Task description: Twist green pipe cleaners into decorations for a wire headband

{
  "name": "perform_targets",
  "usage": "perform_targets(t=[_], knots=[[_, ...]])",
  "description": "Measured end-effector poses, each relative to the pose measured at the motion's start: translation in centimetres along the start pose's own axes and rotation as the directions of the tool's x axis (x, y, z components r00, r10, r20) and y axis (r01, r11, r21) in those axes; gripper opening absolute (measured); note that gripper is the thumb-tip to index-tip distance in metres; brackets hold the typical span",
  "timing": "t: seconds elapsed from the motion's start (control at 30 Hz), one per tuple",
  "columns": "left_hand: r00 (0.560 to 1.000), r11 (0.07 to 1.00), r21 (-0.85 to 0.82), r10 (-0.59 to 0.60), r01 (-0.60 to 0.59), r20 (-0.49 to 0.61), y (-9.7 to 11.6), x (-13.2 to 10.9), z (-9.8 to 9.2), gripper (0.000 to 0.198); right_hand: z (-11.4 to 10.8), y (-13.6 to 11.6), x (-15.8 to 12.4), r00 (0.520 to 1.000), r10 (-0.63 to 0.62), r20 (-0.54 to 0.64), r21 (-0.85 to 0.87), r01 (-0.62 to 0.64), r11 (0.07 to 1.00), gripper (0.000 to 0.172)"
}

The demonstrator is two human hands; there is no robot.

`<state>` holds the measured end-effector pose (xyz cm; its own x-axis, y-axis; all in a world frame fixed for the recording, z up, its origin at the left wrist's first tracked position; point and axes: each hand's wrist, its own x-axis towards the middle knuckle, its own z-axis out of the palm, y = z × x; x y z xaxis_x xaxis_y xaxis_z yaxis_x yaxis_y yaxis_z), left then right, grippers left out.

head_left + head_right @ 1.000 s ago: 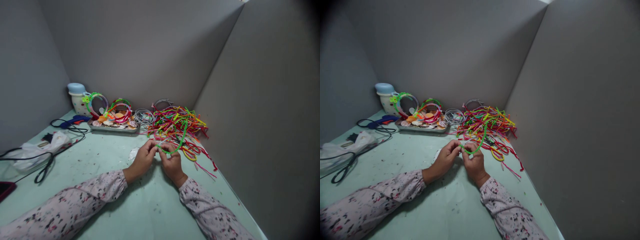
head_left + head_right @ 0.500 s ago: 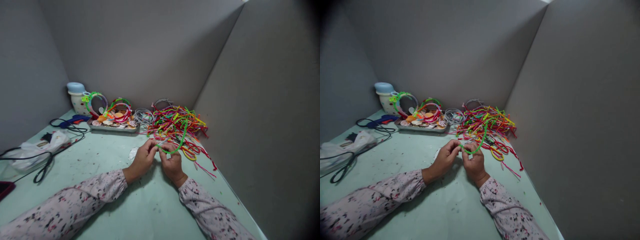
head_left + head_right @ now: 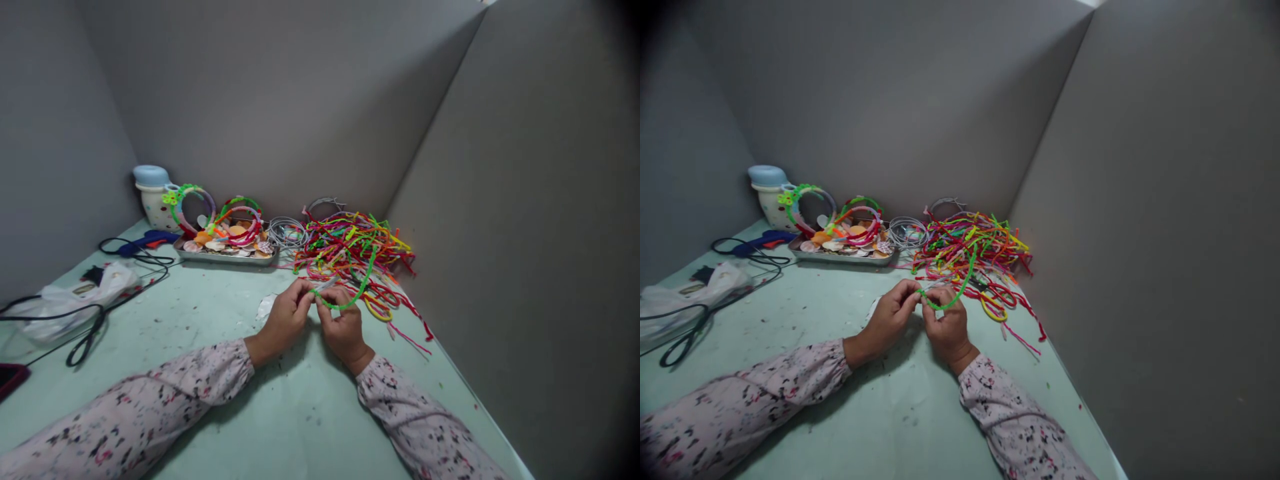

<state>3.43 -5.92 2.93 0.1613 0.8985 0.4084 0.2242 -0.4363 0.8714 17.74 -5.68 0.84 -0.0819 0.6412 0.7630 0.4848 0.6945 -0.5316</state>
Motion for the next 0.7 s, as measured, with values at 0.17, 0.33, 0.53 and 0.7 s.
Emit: perform_targets(t=[0.17, 0.33, 0.53, 0.7], knots=[[1.000, 1.000, -0.001, -0.006, 0.006, -0.012, 0.01, 0.00, 0.02, 0.010, 0.05, 0.02, -0.08, 1.000, 0.022, 0.021, 0.024, -0.022, 0.999, 0.010], [1.000, 1.000, 0.011, -0.020, 0.020, 0.002, -0.34, -0.08, 0.03, 0.012, 0.13, 0.21, -0.01, 1.000, 0.031, -0.002, 0.044, -0.031, 0.999, 0.015], [0.999, 0.998, -0.049, -0.027, 0.028, 0.017, -0.36, -0.01, -0.04, 0.013, 0.24, 0.44, -0.15, 0.999, 0.041, -0.012, 0.051, -0.040, 0.998, 0.020], [0.999, 0.995, -0.092, -0.027, 0.030, 0.032, -0.12, 0.00, -0.15, 0.014, 0.06, 0.52, -0.12, 0.999, 0.035, -0.009, 0.044, -0.034, 0.998, 0.027]])
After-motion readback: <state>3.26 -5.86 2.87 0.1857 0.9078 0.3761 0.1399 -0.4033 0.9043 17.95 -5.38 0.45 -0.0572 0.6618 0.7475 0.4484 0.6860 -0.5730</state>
